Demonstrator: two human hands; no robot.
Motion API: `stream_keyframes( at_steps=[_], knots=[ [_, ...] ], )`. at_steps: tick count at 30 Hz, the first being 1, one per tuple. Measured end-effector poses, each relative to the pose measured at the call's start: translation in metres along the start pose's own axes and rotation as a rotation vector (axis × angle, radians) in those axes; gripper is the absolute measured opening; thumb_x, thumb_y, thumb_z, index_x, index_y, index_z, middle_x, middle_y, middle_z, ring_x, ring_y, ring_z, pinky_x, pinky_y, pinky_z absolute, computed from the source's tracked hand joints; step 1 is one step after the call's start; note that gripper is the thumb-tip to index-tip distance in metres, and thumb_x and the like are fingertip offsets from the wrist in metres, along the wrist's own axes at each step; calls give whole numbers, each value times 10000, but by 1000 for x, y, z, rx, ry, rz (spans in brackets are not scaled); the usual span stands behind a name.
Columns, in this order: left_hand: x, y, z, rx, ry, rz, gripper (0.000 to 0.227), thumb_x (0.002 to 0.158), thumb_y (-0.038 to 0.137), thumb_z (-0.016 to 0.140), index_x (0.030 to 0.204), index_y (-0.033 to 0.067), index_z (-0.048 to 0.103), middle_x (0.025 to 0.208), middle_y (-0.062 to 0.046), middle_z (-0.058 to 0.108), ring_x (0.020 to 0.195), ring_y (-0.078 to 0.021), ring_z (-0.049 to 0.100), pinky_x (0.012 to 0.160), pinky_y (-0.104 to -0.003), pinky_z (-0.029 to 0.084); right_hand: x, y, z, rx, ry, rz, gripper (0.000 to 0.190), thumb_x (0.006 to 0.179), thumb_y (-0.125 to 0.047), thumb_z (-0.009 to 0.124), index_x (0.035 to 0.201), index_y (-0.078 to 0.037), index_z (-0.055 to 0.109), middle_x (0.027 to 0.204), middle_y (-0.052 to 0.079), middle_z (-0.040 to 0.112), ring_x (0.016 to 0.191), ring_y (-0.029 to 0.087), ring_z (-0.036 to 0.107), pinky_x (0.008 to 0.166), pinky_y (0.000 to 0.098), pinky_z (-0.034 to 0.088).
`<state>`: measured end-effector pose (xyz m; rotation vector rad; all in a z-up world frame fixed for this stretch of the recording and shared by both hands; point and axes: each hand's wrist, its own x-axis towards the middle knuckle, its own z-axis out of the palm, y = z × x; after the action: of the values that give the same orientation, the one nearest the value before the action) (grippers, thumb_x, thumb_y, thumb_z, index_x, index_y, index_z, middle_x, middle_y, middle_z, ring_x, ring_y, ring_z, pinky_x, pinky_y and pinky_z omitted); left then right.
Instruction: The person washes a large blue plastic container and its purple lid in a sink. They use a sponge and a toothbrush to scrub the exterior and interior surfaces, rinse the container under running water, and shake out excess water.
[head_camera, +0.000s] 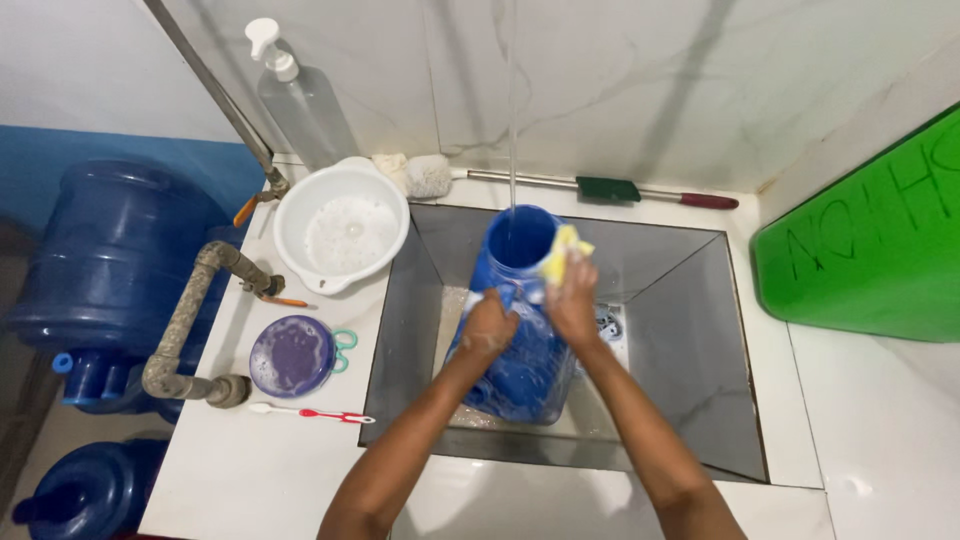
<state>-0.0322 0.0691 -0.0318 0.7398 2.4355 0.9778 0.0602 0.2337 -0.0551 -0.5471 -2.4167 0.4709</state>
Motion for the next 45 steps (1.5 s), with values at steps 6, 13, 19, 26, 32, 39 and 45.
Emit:
stream_keyframes(
  at_steps=[6,13,19,26,32,39,45],
  knots=[
    [-22,48,29,160,-172,130,467,897,209,621,1241,-79,490,1024,-303,702,955,-443,701,842,-504,567,41,8,-75,-141,-288,-104,451,934,-257,565,1312,-14,606,1324,249,605,1145,446,579,1043,521,444],
    [-62,81,36,243,-298,326,338,900,61,519,1220,-47,515,964,-311,712,912,-465,713,818,-532,567,61,33,-70,843,-466,1085,694,877,-667,626,1171,-38,606,1139,170,692,988,250,685,908,405,555],
    [-31,61,16,312,-323,527,377,848,45,538,1216,-40,544,960,-292,717,889,-438,726,783,-529,582,32,38,-85,445,-789,678,861,840,-772,629,1039,64,689,963,203,733,972,330,707,837,464,581],
    [-11,67,-36,588,-448,741,318,818,158,628,1123,69,643,928,-242,730,862,-438,710,757,-538,567,-34,25,-149,-570,-1372,144,938,852,-814,585,1135,75,685,1123,233,643,1105,361,598,953,489,479],
    [-32,72,-3,590,-350,678,274,845,121,575,1088,6,630,918,-251,734,832,-413,742,743,-511,594,-37,33,-133,-131,-1656,275,947,869,-803,577,1277,52,563,1290,240,498,1232,366,468,1034,514,393],
    [-57,47,36,355,-227,438,228,945,113,499,1105,-28,579,923,-282,726,867,-441,738,792,-524,592,13,26,-53,1045,-201,951,996,889,-790,567,1443,25,421,1485,248,330,1380,372,316,1128,543,291],
    [-44,32,-7,317,-247,241,320,902,130,549,1178,-31,567,1001,-304,709,947,-457,715,849,-535,570,38,19,-35,254,-1213,523,1067,906,-779,559,1585,2,299,1652,255,186,1507,377,186,1208,569,205]
  ],
)
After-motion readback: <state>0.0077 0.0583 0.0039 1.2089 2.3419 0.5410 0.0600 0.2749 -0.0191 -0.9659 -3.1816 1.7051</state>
